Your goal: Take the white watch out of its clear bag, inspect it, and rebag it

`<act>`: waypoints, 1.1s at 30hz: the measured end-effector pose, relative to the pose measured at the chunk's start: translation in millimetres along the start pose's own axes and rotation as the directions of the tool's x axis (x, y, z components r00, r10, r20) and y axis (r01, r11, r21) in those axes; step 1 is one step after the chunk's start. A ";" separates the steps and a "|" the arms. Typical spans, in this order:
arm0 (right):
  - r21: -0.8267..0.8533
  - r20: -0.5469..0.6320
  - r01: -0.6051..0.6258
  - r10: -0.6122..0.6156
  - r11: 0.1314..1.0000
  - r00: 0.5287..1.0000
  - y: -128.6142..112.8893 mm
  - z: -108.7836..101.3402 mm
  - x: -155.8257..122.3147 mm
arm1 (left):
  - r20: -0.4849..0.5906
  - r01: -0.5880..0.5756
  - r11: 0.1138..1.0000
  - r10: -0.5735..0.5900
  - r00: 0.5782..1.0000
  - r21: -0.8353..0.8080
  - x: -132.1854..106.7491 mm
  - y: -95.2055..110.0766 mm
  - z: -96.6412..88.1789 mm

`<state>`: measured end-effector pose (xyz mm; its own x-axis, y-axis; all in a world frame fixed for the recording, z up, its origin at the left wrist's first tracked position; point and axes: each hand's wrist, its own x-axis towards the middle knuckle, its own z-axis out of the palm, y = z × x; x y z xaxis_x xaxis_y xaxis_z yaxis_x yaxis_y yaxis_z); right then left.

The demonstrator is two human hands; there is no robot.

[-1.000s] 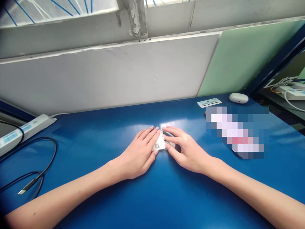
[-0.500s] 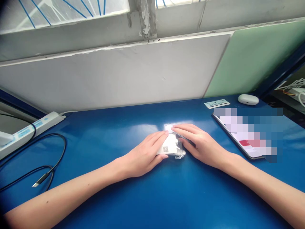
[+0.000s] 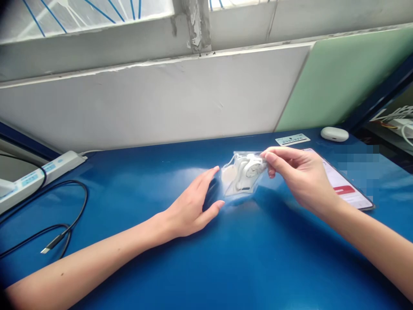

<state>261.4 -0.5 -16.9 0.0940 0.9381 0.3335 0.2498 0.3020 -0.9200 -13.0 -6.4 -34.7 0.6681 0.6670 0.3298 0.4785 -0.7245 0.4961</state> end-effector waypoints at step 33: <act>-0.477 0.715 0.555 -0.067 0.681 0.696 15.8 35.8 3.1 | 0.169 0.099 0.959 -0.147 0.975 0.265 10.4 -29.6 -24.8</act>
<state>231.1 13.3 -37.8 -0.6405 0.7540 0.1461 0.6820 0.6458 -0.3432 -34.4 26.3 -26.1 0.6771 0.7272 0.1125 0.6759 -0.6751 0.2957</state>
